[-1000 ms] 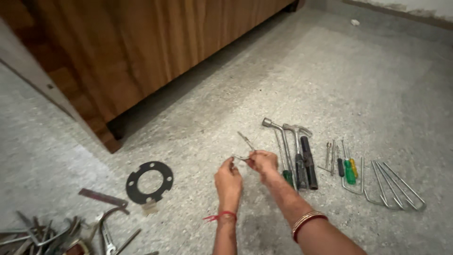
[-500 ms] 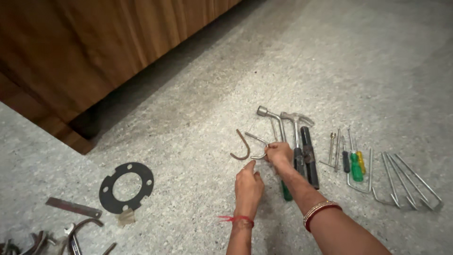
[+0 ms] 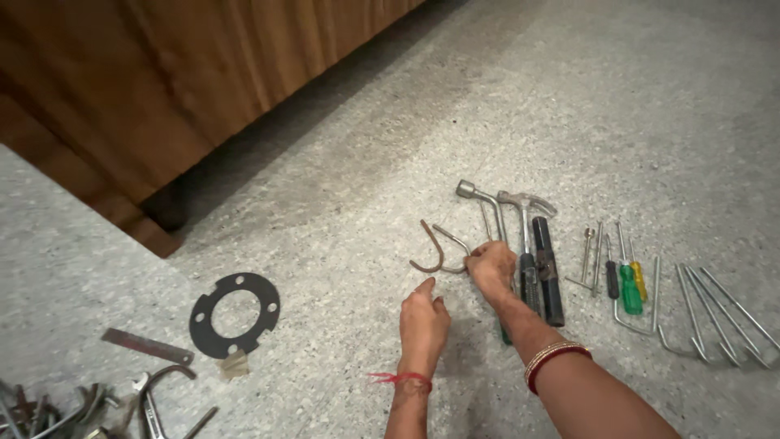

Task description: The person sorts a mixed pile of hardware on the floor, picking up individual items such as hooks, bolts, and washers and placing them into separate neat rows. The person repeatedly reaches into the pile, selects an item, and places it in a designated line on the floor.

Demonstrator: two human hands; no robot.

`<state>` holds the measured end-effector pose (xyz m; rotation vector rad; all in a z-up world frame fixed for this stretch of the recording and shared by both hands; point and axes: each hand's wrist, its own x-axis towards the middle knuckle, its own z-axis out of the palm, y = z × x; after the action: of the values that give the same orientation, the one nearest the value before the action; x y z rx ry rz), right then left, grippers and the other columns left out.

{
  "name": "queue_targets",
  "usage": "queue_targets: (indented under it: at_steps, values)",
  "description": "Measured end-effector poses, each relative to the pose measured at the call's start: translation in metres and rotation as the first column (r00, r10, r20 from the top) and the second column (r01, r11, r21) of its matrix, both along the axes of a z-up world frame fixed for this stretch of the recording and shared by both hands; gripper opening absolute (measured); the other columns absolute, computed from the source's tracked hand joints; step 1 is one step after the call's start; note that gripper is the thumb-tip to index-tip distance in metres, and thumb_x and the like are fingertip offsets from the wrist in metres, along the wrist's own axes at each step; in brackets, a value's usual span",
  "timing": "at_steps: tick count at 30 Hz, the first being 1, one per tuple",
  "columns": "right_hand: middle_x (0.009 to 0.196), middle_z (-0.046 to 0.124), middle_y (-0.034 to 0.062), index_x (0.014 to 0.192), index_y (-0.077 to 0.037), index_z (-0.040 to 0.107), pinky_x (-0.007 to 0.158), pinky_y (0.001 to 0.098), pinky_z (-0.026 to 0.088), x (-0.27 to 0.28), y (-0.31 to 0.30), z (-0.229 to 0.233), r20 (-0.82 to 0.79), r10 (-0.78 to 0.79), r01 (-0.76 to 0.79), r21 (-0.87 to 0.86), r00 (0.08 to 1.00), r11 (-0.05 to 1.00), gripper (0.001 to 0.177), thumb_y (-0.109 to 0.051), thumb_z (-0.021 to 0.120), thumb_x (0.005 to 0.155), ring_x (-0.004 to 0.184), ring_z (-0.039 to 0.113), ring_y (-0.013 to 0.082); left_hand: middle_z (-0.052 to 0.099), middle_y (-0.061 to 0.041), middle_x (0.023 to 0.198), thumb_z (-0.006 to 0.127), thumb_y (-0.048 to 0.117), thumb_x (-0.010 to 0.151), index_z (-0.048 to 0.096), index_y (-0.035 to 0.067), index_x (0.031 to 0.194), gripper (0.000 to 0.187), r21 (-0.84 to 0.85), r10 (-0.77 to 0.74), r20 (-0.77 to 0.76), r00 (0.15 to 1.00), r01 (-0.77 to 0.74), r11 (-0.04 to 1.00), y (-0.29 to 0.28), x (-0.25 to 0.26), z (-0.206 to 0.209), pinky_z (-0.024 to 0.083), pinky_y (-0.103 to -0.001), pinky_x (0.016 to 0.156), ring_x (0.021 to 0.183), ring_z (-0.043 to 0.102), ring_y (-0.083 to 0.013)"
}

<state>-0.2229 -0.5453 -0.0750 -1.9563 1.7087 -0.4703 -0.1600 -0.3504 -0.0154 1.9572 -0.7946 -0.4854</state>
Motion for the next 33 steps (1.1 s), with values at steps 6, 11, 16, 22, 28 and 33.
queue_targets:
  at_steps: [6,11,16,22,28,33]
  values:
    - [0.086,0.078,0.0146,0.085,-0.010,0.083,0.082,0.0415,0.058,0.008,0.017,0.015,0.052,-0.014,0.017,-0.061,0.999,0.998,0.019,-0.021,0.089,0.071,0.086,0.075,0.0321,0.070,-0.028,0.114,0.064,0.008,0.086,0.066,0.001,0.128,0.042,0.000,0.063,0.033,0.997,-0.063,0.998,0.024,0.024,0.020,0.052,-0.048,0.096,0.110,0.067,-0.0430]
    - [0.082,0.077,0.0129,0.084,-0.010,0.082,0.076,0.0416,0.059,0.048,0.067,0.046,0.133,0.084,-0.068,-0.119,0.988,0.991,0.013,-0.016,0.085,0.072,0.079,0.075,0.0295,0.070,-0.029,0.116,0.063,0.008,0.088,0.066,0.000,0.129,0.042,-0.040,0.175,0.030,0.984,-0.174,0.984,0.064,0.056,0.028,0.052,-0.046,0.099,0.113,0.067,-0.0422]
    - [0.069,0.077,0.0104,0.081,-0.008,0.081,0.063,0.0371,0.058,0.108,0.142,0.076,0.256,0.313,-0.316,-0.032,0.915,0.948,0.007,-0.013,0.076,0.082,0.061,0.074,0.0204,0.070,-0.027,0.117,0.065,0.012,0.084,0.068,0.001,0.125,0.043,-0.028,0.301,0.098,0.949,-0.300,0.954,0.123,0.102,0.028,0.052,-0.046,0.098,0.113,0.067,-0.0412]
    - [0.069,0.076,0.0072,0.082,-0.009,0.081,0.057,0.0311,0.058,0.176,0.253,0.090,0.367,0.535,-0.576,0.003,0.761,0.818,0.005,-0.010,0.078,0.079,0.057,0.072,0.0146,0.073,-0.023,0.112,0.065,0.018,0.086,0.075,0.006,0.116,0.033,0.085,0.405,0.084,0.911,-0.411,0.907,0.231,0.153,0.017,0.053,-0.046,0.096,0.111,0.068,-0.0400]
    - [0.072,0.078,0.0084,0.083,-0.010,0.082,0.062,0.0330,0.060,0.208,0.359,0.086,0.325,0.720,-0.766,0.024,0.614,0.643,0.008,-0.013,0.079,0.076,0.062,0.076,0.0189,0.074,-0.022,0.110,0.066,0.017,0.082,0.076,0.004,0.110,0.032,0.091,0.493,0.199,0.847,-0.517,0.851,0.337,0.192,0.006,0.054,-0.046,0.093,0.106,0.070,-0.0387]
    - [0.084,0.078,0.0096,0.086,-0.015,0.083,0.076,0.0369,0.060,0.233,0.420,0.074,0.164,0.794,-0.810,0.064,0.585,0.583,0.012,-0.020,0.083,0.074,0.081,0.077,0.0248,0.077,-0.022,0.109,0.062,0.018,0.086,0.074,0.004,0.115,0.034,0.192,0.602,-0.024,0.798,-0.587,0.786,0.388,0.206,0.008,0.057,-0.044,0.094,0.105,0.076,-0.0347]
